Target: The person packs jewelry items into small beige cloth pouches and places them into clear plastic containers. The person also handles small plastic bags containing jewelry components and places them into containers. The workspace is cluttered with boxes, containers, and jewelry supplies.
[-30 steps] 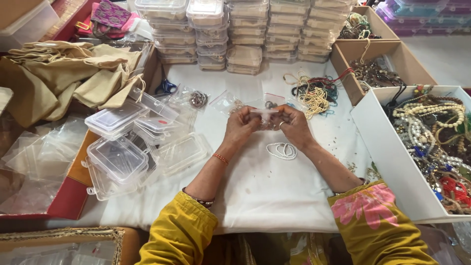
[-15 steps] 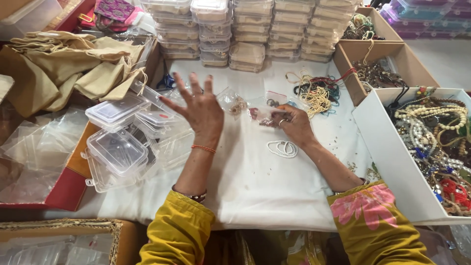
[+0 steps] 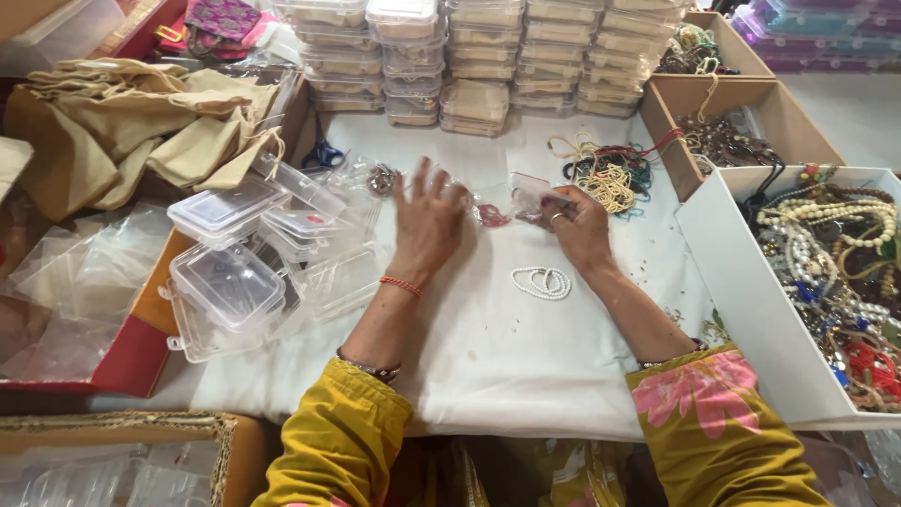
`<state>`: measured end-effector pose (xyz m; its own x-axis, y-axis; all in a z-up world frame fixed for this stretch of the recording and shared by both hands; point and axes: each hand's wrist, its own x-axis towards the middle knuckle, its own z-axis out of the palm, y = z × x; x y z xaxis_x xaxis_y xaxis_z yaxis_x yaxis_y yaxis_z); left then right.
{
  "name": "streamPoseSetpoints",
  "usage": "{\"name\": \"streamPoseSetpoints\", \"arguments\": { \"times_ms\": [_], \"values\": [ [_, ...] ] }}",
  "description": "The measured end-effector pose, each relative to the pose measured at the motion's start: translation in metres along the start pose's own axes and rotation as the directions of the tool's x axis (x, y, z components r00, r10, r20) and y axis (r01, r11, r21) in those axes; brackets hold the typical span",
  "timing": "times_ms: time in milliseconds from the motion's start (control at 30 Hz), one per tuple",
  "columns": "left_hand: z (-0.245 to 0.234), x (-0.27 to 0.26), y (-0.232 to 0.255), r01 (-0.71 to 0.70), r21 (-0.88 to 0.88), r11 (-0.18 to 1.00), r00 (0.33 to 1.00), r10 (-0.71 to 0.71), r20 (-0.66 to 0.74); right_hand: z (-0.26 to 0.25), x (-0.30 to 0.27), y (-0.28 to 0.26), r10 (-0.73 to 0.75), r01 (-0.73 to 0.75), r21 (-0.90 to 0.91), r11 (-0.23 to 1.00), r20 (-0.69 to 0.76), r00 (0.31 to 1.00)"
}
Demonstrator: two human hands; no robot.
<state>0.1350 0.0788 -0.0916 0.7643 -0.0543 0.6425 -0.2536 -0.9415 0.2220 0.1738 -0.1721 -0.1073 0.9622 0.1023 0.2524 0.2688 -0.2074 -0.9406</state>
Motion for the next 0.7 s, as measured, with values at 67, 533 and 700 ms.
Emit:
{"name": "streamPoseSetpoints", "arguments": {
  "times_ms": [67,533,700],
  "values": [
    [0.009,-0.005,0.005,-0.083,-0.010,0.996,0.987,0.084,0.138,-0.002,0.003,0.008,-0.011,0.011,0.031,0.999,0.000,1.000],
    [-0.068,0.032,-0.012,0.027,-0.045,0.999,0.993,-0.032,-0.116,-0.002,0.003,0.010,0.056,-0.045,-0.063,0.997,0.200,0.978],
    [-0.104,0.058,-0.123,0.219,0.262,0.940,0.949,-0.142,-0.281,-0.001,0.000,0.004,0.035,-0.012,-0.112,0.994,0.204,0.978]
  ]
}}
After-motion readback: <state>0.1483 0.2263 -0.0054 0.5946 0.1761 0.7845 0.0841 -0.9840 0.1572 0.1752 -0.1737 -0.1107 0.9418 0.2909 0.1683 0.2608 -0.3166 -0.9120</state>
